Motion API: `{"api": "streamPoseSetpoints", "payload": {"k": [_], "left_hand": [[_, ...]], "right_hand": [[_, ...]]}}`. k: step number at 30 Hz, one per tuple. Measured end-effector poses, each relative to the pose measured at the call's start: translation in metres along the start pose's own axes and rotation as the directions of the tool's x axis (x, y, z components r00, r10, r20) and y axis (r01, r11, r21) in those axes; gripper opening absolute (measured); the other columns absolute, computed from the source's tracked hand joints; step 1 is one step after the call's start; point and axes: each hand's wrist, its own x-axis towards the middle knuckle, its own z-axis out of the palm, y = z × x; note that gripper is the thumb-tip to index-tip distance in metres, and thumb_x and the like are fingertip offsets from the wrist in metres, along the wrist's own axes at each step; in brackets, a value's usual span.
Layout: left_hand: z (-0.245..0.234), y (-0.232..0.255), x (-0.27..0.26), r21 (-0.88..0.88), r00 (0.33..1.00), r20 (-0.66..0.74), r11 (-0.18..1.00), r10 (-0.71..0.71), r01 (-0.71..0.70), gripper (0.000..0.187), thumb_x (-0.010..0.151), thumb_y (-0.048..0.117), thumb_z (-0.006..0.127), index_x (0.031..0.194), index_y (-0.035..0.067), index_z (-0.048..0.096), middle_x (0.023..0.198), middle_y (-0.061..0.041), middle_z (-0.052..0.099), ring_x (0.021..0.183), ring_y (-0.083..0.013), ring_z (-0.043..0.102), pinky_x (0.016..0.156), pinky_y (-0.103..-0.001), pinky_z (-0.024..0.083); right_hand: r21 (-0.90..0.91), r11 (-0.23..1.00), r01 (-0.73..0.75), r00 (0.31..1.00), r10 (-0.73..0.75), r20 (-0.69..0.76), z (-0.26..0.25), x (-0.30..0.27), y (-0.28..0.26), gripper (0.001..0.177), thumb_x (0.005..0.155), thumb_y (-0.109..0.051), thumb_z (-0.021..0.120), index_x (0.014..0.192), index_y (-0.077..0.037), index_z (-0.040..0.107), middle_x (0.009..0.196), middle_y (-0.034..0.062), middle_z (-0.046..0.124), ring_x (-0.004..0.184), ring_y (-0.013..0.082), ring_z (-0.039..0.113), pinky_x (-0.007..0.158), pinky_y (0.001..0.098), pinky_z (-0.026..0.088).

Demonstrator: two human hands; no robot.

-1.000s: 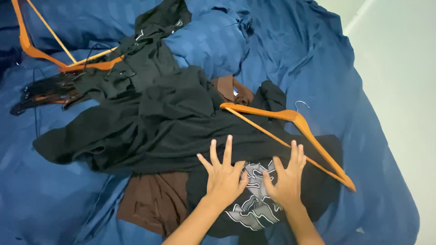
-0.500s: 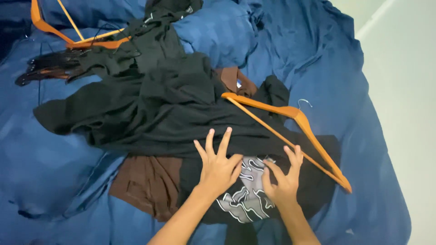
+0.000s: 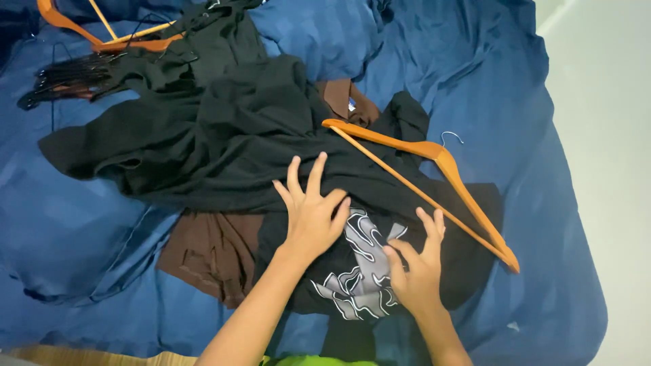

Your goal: The person is putting clothes on hangers and placing them in a closet.

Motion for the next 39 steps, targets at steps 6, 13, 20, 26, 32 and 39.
{"api": "streamPoseSetpoints", "payload": {"k": [6,13,20,26,32,39], "left_hand": [[0.001,0.013,0.006,0.076,0.997,0.058,0.996,-0.057,0.052,0.019,0.080,0.024,0.075,0.097,0.015,0.076,0.158,-0.023,0.034,0.143,-0.0606,0.019,0.097,-0.091,0.010],[0.019,0.021,-0.046,0.006,0.975,-0.087,0.979,0.206,-0.206,0.028,0.084,0.017,0.071,0.112,0.019,0.075,0.162,-0.013,0.035,0.141,-0.0471,0.034,0.119,-0.077,0.021],[0.002,0.032,-0.020,0.029,0.988,0.103,0.992,0.117,-0.121,0.030,0.080,0.023,0.075,0.108,0.014,0.076,0.158,-0.021,0.036,0.134,-0.0523,0.032,0.106,-0.079,0.019],[-0.003,0.034,-0.021,0.024,0.990,0.064,0.992,0.122,-0.124,0.006,0.083,0.019,0.076,0.086,0.016,0.072,0.155,-0.014,0.043,0.139,-0.0501,0.030,0.108,-0.078,0.017],[-0.033,0.033,-0.027,-0.154,0.993,-0.064,0.982,0.098,-0.107,0.003,0.090,0.014,0.072,0.093,0.013,0.070,0.146,-0.012,0.052,0.141,-0.0465,0.031,0.116,-0.064,0.020],[-0.035,0.029,-0.023,-0.206,0.996,-0.061,0.976,0.066,-0.077,0.011,0.080,0.018,0.073,0.088,0.014,0.068,0.125,-0.006,0.063,0.136,-0.0380,0.043,0.115,-0.053,0.025]], "right_hand": [[0.076,0.997,-0.033,0.999,0.033,-0.004,-0.021,0.003,-0.008,0.011,0.083,-0.012,0.073,0.093,-0.009,0.076,0.152,0.0260,0.044,0.151,0.0527,0.032,0.123,0.0570,0.027],[-0.077,0.995,-0.066,0.995,0.072,0.067,-0.014,0.005,0.032,0.015,0.091,-0.007,0.067,0.102,-0.008,0.078,0.148,0.0181,0.054,0.155,0.0463,0.035,0.126,0.0654,0.022],[-0.293,0.955,-0.032,0.990,0.071,0.125,-0.026,0.061,0.039,0.037,0.091,-0.012,0.068,0.127,-0.005,0.069,0.163,0.0345,0.026,0.152,0.0594,0.019,0.120,0.0709,0.016],[-0.393,0.919,0.023,0.985,0.048,0.168,-0.025,0.080,0.059,0.046,0.090,-0.011,0.068,0.136,-0.017,0.067,0.162,0.0361,0.026,0.148,0.0626,0.022,0.116,0.0726,0.021],[-0.375,0.927,-0.009,0.981,0.082,0.177,-0.024,0.082,0.070,0.047,0.094,-0.012,0.067,0.140,-0.020,0.066,0.157,0.0335,0.036,0.144,0.0617,0.030,0.113,0.0725,0.025],[-0.317,0.948,-0.022,0.993,0.058,0.104,-0.029,0.079,0.069,0.038,0.091,-0.013,0.074,0.129,-0.017,0.072,0.154,0.0251,0.046,0.145,0.0539,0.038,0.118,0.0645,0.029]]}}
